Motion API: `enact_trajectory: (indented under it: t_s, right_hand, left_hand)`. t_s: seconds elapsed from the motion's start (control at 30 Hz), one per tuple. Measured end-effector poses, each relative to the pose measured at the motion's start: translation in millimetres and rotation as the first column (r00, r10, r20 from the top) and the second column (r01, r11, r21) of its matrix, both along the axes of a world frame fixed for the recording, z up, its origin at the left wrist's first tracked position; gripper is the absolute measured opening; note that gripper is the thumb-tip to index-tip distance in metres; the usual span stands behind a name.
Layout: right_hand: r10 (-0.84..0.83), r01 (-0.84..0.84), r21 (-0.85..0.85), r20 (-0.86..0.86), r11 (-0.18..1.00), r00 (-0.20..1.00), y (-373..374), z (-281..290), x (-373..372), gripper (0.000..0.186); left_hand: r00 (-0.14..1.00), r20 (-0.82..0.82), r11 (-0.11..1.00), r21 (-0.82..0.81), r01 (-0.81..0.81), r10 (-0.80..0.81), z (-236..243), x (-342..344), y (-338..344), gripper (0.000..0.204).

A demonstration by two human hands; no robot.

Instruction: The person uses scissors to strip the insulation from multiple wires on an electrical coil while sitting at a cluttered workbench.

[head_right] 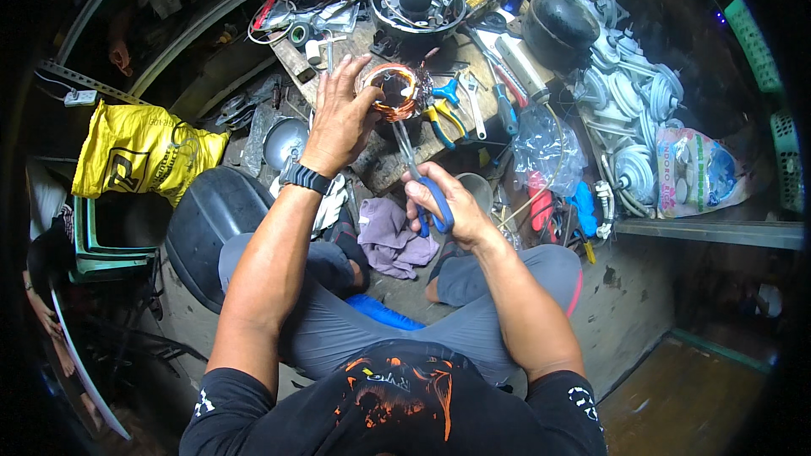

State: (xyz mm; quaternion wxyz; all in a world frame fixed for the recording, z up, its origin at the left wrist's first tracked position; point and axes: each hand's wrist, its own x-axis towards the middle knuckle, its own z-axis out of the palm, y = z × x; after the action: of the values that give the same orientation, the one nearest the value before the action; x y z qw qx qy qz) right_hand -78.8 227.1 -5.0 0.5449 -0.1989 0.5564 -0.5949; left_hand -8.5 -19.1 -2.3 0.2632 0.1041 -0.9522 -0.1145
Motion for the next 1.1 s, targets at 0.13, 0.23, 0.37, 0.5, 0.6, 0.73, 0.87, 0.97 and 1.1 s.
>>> enact_trajectory:
  t_s: [0.13,0.23,0.37,0.5,0.6,0.73,0.87,0.97,1.1]
  right_hand:
    - [-0.042,0.044,-0.007,0.134,0.999,0.990,-6,-9,-3,0.041]
    - [-0.067,0.072,-0.030,0.149,0.997,0.986,-10,-13,-2,0.041]
    - [-0.096,0.102,-0.018,0.209,0.995,0.973,-16,-9,-4,0.041]
    - [-0.101,0.101,0.007,0.131,0.995,0.986,-15,-7,-4,0.039]
    - [-0.098,0.095,0.033,0.116,0.995,0.988,-17,-4,-8,0.039]
    - [-0.102,0.101,0.017,0.220,0.995,0.970,-18,-2,-14,0.040]
    - [-0.107,0.108,0.012,0.289,0.994,0.951,-16,-2,-15,0.041]
    - [-0.109,0.113,0.006,0.329,0.994,0.938,-14,-1,-14,0.041]
    - [-0.108,0.119,-0.012,0.330,0.993,0.938,-15,-2,-17,0.041]
  left_hand:
    - [1.000,0.008,1.000,-0.018,-0.022,0.022,-2,-5,5,0.041]
    - [1.000,0.007,0.998,0.059,-0.028,0.028,-4,-6,8,0.042]
    - [0.998,0.057,0.992,0.124,0.029,-0.036,-14,-7,-7,0.040]
    - [0.993,0.089,0.987,0.145,0.069,-0.082,-10,-8,-14,0.032]
    - [0.991,0.101,0.985,0.158,0.076,-0.092,-11,-11,-14,0.025]
    - [0.991,0.104,0.983,0.174,0.061,-0.080,-14,-13,-15,0.019]
    - [0.992,0.098,0.983,0.172,0.066,-0.084,-14,-13,-16,0.017]
    - [0.992,0.097,0.982,0.179,0.061,-0.079,-11,-11,-14,0.016]
    - [0.992,0.074,0.980,0.175,0.091,-0.105,-13,-15,-14,0.015]
